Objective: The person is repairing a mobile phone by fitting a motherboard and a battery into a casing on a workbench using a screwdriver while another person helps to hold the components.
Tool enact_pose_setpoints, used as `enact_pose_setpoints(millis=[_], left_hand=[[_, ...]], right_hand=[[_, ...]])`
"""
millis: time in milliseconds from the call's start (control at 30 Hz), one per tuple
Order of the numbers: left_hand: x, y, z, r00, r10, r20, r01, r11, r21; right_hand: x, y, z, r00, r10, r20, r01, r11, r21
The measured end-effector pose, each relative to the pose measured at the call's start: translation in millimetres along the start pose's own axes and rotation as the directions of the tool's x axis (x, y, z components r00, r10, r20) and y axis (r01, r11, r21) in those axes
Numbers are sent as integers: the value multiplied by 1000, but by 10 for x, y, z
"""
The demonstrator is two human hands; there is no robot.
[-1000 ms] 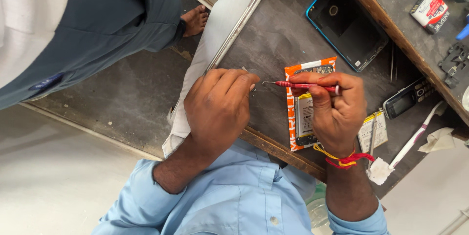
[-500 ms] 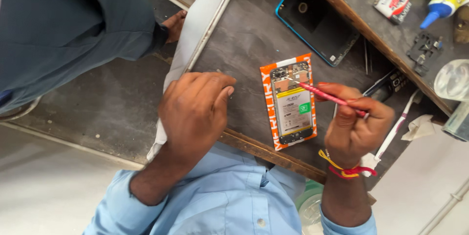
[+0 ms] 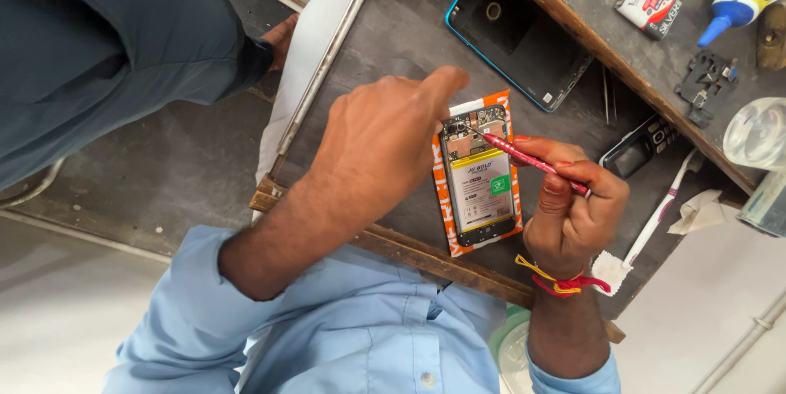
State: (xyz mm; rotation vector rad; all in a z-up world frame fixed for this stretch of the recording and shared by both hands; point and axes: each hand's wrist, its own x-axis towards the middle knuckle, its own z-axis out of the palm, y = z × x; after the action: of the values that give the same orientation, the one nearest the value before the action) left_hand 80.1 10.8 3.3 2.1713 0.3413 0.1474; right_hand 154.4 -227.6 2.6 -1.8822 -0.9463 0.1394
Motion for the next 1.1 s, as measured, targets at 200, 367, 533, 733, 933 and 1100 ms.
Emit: enact_pose_setpoints(millis=[200,367,533,733,933,1100], left_hand=[[73,-38,88,1000,-21,-1,21,999,-44],[40,-94,106,1000,2,-11,-3,997,-73],[22,-132,149,1000,11,-20,-13,998,-66],[38,-118,120,1000,-7,-1,7,995,-101],[46,30,-74,991,-59,119,67,996,-64],[87,-16,-119,990,-63,129,76,992,-105]], right_hand=[[0,33,13,1000,15,0,-15,999,30],[-11,56,31,999,19,-50,-15,996,83],[-46,80,14,998,17,-67,-9,994,111],[-62,74,20,997,14,-78,-3,992,130],[-61,50,-24,993,26,-112,-10,990,142],[-91,100,-94,979,64,-193,-28,982,186]])
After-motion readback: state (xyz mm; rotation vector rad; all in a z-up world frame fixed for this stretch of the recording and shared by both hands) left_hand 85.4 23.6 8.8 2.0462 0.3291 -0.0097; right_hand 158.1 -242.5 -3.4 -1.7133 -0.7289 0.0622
